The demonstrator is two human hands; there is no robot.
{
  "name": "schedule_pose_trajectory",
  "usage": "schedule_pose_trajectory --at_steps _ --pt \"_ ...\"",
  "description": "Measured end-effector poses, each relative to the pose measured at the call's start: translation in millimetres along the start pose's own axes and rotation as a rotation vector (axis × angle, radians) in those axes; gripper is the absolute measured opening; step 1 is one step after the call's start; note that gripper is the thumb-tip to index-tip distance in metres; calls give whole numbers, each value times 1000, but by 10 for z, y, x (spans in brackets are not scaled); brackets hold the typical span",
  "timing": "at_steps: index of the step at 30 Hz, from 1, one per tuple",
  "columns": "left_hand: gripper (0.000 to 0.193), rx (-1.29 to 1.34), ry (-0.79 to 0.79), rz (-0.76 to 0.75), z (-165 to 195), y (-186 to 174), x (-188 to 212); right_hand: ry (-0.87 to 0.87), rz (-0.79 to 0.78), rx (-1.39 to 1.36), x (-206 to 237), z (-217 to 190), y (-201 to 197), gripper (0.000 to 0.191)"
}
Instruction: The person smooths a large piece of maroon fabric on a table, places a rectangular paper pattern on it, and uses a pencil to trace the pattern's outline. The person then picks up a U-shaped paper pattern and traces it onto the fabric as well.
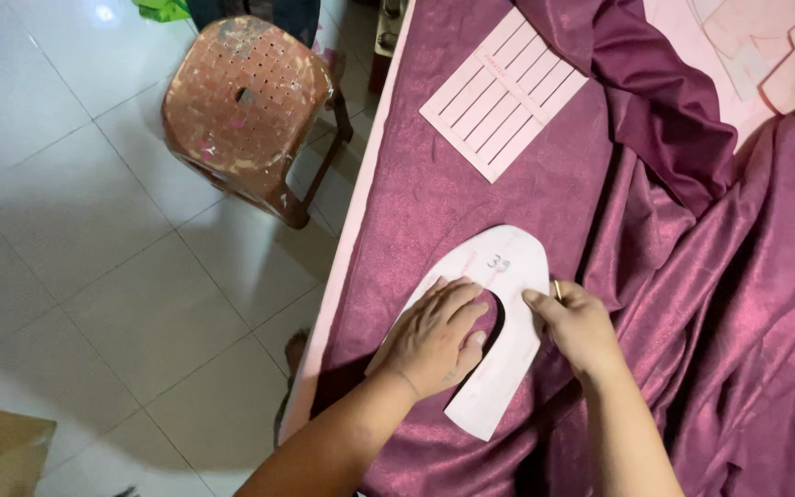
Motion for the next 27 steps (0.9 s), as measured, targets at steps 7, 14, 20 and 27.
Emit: schedule_pose_trajectory --at_steps 7,14,20,27 --pt "43 -240 -16 96 -195 -787 736 308 322 -337 1254 959 -447 26" --pt "48 -38 -339 101 -493 -930 823 -332 -133 -875 2059 873 -637 30" --pt "51 83 -557 246 -499 -905 793 -81 392 -755 2232 1314 -566 15" --pt "39 85 -873 -65 -640 -905 802 -108 350 -804 1625 1470 245 30"
Point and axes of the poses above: each hand's wrist, its own x-axis away from the middle knuckle, its own y-axis out of the palm, z = x × y, the point moved 5 cm from there along -x, towards the middle knuckle, and after that the axes turned 9 degrees about y, right-handed, at the moved point
